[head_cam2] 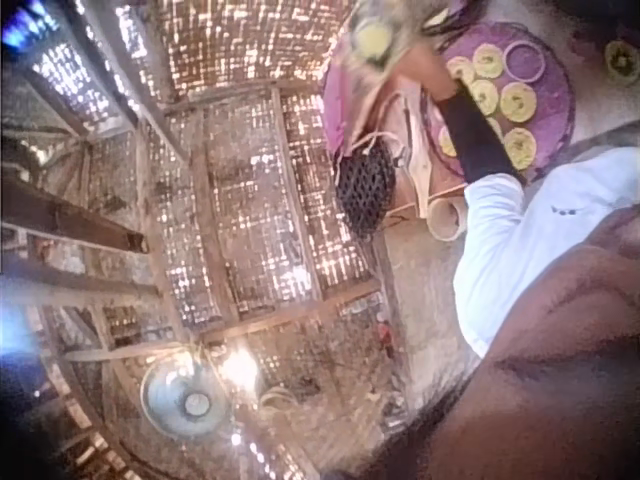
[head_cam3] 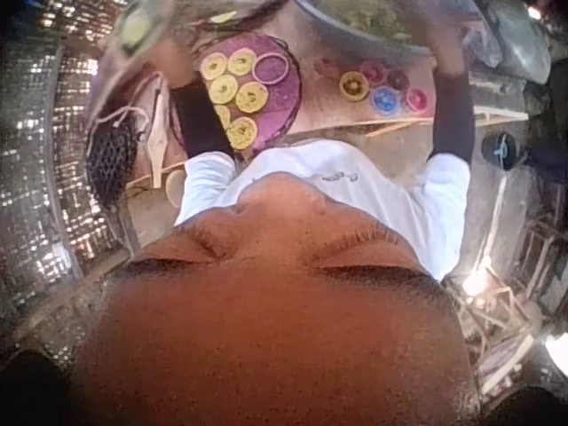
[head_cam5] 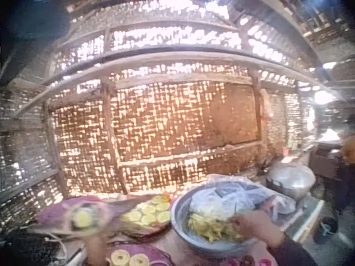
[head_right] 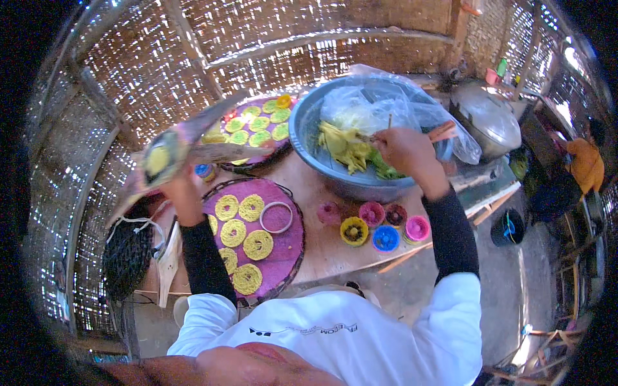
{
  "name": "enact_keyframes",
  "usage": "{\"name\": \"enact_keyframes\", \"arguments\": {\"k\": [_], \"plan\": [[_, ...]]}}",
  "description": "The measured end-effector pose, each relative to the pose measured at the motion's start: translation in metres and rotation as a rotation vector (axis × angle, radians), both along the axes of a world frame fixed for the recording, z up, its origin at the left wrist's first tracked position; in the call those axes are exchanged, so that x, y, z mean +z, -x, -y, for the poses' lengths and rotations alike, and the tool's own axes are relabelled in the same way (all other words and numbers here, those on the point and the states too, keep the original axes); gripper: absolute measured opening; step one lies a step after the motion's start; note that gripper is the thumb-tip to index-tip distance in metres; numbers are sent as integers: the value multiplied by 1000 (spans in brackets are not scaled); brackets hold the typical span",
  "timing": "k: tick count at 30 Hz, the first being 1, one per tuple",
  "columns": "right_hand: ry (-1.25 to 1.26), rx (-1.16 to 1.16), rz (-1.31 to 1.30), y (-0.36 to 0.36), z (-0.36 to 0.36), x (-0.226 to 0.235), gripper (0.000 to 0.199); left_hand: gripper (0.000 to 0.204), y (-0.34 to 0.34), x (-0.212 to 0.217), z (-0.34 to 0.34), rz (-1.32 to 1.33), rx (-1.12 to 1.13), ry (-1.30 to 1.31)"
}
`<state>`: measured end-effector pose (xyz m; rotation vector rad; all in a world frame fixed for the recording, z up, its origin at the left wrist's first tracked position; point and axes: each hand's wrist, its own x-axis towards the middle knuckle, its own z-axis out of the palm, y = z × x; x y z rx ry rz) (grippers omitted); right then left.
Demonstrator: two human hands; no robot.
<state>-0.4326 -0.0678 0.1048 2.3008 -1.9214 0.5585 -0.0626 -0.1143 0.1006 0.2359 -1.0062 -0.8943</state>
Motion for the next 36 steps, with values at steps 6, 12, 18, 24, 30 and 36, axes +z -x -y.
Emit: {"name": "enact_keyframes", "arguments": {"k": [6,12,18,24,30,36], "plan": [[17,-15,-163,3,29,-44,32,34,-19,24,-14,170,-130,127],[-898,1211,1412,-175,-47,-33,45,26,29,15,-7,-282,-917,559],[-1582,869,2336,-184,-77,-26,64,21,5,0,-14,-58,-627,96],[-478,541,1709,-122,-49,-23,55,26,-11,-63,-38,408,47,-242],[-125,648,1164,-134,-52,-10,76,51,17,-14,-92,1273,384,-123],[-43,799,728,-144,-64,5,85,37,21,-21,-110,1469,531,80]]}}
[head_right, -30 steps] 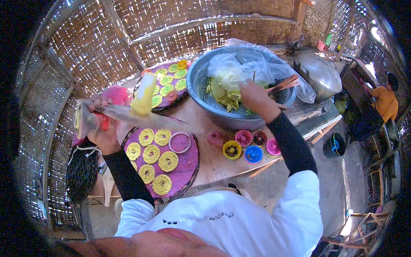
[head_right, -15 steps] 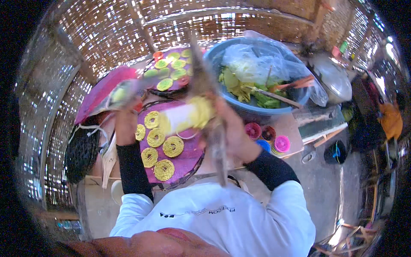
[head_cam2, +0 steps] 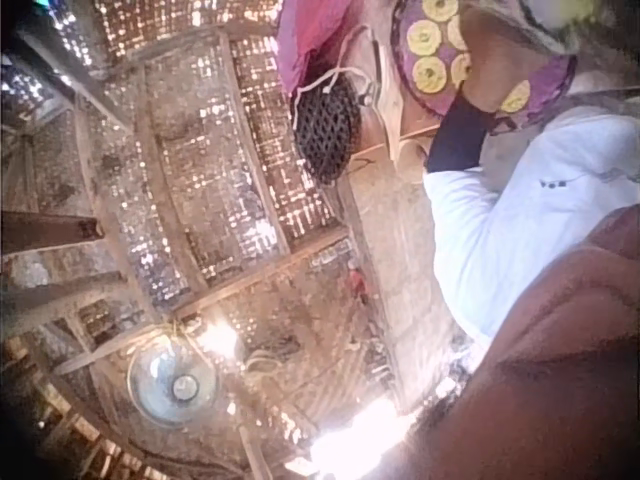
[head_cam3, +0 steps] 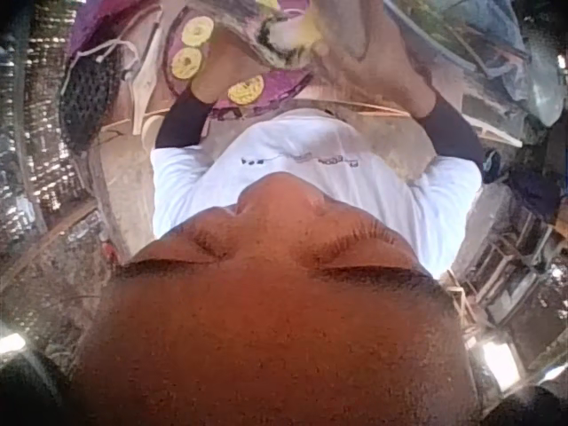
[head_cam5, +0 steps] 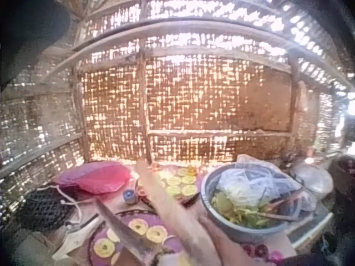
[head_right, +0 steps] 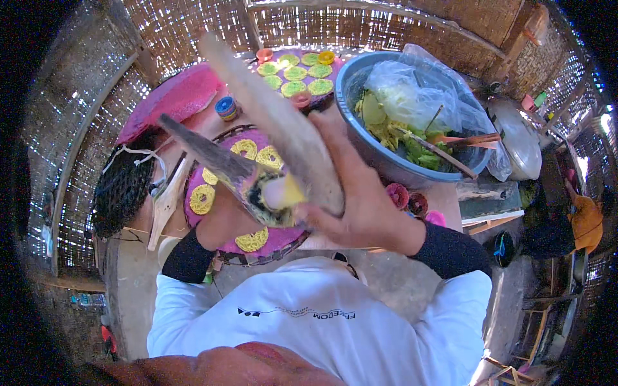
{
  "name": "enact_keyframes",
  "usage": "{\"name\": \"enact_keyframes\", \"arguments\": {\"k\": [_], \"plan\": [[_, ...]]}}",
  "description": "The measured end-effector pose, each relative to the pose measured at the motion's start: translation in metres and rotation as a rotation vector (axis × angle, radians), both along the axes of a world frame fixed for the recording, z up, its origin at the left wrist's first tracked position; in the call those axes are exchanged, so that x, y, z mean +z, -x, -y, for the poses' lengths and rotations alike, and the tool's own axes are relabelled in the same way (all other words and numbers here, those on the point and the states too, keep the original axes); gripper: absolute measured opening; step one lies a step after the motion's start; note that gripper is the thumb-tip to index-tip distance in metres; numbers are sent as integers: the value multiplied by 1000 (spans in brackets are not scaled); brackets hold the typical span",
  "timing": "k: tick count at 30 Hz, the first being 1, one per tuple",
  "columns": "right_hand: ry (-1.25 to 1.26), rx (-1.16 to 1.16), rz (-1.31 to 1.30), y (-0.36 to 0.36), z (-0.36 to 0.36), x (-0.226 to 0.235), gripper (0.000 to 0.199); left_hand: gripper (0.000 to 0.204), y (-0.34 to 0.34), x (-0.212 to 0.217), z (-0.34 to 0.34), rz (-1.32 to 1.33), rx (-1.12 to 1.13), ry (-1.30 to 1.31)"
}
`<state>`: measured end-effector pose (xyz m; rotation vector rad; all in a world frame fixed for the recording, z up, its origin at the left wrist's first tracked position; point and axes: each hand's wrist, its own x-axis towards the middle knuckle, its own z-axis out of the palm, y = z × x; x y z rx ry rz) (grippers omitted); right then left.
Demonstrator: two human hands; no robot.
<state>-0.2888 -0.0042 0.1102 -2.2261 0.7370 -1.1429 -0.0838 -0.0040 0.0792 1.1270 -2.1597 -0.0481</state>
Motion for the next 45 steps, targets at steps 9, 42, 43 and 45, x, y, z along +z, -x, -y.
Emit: {"name": "enact_keyframes", "arguments": {"k": [9,42,43,45], "plan": [[-322,-11,98,-3,-37,-78,94,56,-11,-43,-12,-39,-140,-651],[-1035,181,827,72,-103,-153,87,15,-100,-185,-153,-1490,473,-1056],[-1036,188,825,72,-104,-156,87,13,-115,-183,-153,-1406,441,-1116],[-1043,166,837,73,-103,-158,84,13,-132,-181,-149,-1327,410,-1165]]}}
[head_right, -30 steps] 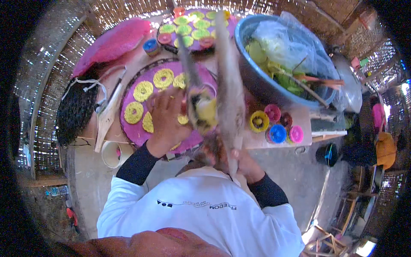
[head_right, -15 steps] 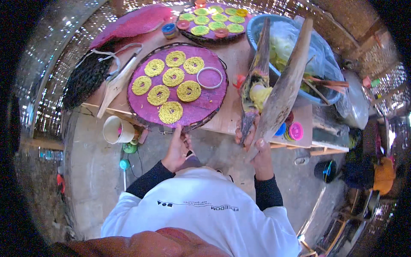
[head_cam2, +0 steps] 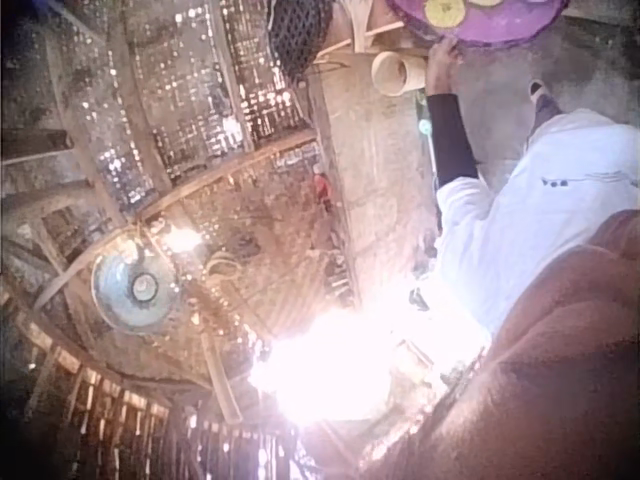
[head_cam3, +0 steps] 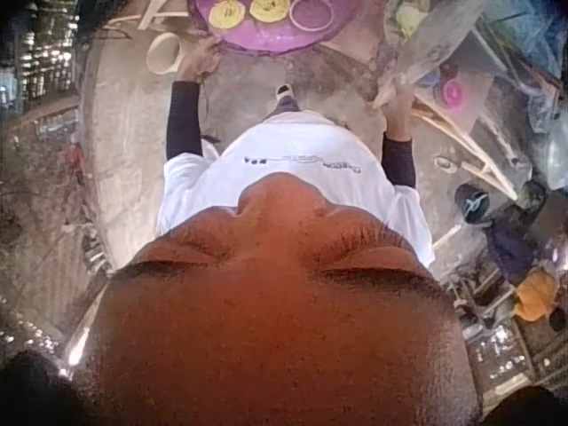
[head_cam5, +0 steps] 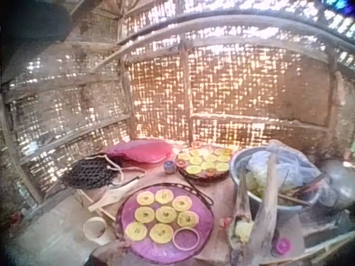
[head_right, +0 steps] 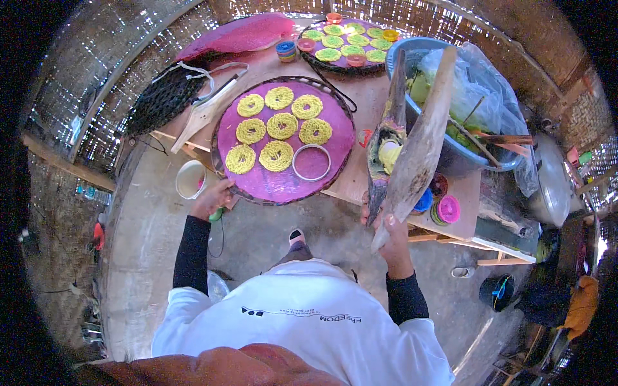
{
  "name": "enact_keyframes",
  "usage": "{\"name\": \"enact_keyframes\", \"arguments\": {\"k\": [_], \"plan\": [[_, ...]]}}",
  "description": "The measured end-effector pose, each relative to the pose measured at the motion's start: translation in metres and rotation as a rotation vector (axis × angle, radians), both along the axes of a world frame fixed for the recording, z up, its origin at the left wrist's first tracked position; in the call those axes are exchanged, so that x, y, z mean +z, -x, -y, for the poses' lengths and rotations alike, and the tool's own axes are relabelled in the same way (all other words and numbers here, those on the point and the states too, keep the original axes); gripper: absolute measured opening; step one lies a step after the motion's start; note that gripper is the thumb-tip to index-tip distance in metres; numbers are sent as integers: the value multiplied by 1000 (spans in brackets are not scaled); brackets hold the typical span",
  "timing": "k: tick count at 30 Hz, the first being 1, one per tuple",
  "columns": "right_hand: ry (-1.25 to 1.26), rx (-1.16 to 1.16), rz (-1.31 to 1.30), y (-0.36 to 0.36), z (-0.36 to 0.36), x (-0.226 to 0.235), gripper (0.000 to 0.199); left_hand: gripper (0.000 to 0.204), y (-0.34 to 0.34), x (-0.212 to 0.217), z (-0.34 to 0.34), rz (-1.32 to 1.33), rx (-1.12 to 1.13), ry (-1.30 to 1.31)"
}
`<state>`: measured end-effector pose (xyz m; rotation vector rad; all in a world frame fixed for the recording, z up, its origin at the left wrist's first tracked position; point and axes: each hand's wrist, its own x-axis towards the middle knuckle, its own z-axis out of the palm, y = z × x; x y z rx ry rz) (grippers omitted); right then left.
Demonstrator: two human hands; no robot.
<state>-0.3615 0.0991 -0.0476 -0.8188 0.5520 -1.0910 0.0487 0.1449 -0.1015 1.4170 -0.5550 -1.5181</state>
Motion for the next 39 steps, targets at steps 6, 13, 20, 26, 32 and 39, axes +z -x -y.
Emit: {"name": "enact_keyframes", "arguments": {"k": [6,13,20,26,32,39], "plan": [[126,-14,-56,-10,1,25,70,26,-12,8,26,802,542,364],[121,374,-477,-34,44,61,55,61,36,122,99,655,507,896],[99,828,-488,-75,75,112,68,95,61,208,127,-615,140,1144],[-202,988,-447,-76,101,102,69,88,44,134,145,-967,-373,1262],[-355,973,-597,-78,108,84,65,54,41,81,157,-1116,-242,1115],[-119,922,-747,-83,105,60,57,25,32,61,156,-1097,-183,1011]]}}
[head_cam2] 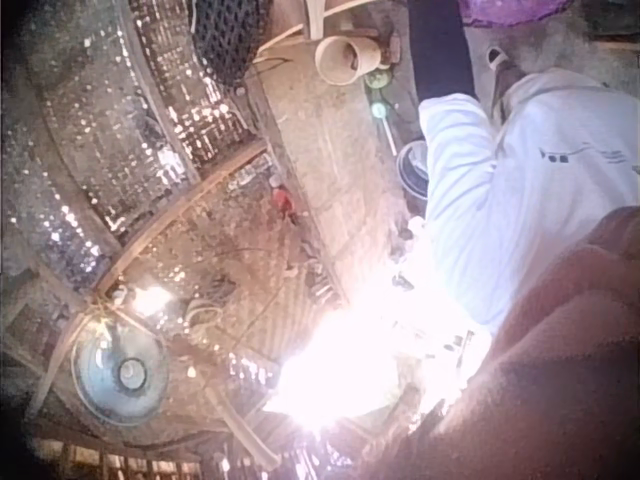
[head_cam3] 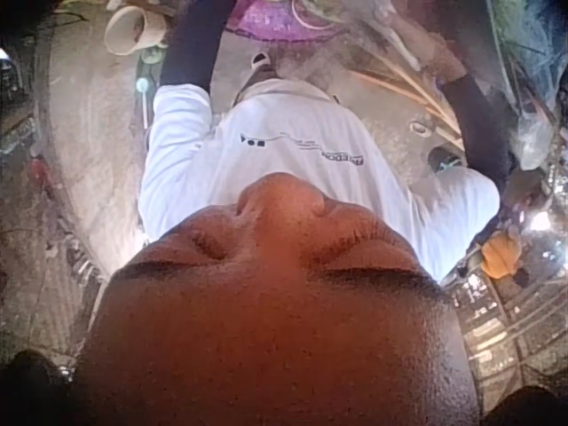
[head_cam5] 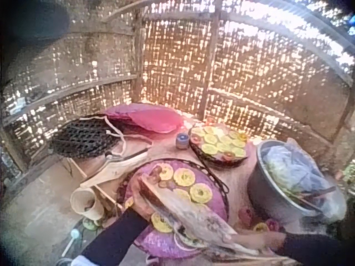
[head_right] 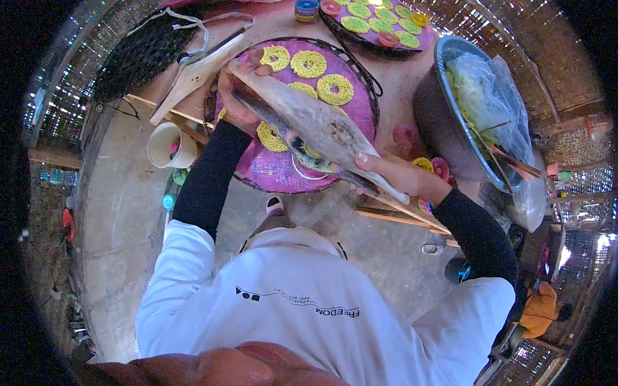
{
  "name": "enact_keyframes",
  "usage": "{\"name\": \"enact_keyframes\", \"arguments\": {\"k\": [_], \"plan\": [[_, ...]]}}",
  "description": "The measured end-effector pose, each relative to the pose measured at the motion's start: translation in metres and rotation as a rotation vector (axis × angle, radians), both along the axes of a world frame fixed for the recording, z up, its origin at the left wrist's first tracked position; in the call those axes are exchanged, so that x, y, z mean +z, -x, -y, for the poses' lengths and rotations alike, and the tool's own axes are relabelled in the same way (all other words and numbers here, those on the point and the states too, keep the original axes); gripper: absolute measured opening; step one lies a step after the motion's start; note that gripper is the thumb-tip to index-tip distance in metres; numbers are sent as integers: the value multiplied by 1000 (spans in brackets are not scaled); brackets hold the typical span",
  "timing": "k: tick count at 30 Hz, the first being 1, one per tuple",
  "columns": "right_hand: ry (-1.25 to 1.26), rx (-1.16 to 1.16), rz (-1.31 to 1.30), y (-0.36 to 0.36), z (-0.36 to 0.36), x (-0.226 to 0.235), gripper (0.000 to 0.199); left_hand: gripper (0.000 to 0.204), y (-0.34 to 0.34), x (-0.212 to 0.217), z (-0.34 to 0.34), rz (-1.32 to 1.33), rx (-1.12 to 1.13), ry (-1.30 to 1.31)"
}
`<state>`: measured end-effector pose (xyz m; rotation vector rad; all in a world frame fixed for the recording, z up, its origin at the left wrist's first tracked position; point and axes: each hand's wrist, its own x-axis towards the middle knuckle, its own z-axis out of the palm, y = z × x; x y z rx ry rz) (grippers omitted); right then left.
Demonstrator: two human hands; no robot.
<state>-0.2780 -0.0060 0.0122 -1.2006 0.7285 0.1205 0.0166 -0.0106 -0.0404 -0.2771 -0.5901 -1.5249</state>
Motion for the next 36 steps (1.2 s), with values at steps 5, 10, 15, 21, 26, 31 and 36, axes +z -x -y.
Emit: {"name": "enact_keyframes", "arguments": {"k": [5,10,15,21,26,31,36], "plan": [[-52,-80,2,1,-8,0,55,27,1,-4,-6,87,166,-183],[-92,-100,-94,7,-11,21,55,20,18,-13,-14,-5,83,-151],[92,-73,-208,8,-8,42,55,18,31,-17,-8,-68,111,-256],[511,-1,-309,6,4,29,59,18,28,-18,6,-46,188,-253],[641,28,-359,-13,6,20,60,10,0,-26,9,-59,212,-119],[731,-38,-320,-34,-4,21,62,13,-17,-20,-2,37,297,-227],[505,-1,-310,-33,-14,36,60,15,-2,-29,-19,-38,392,-419]]}}
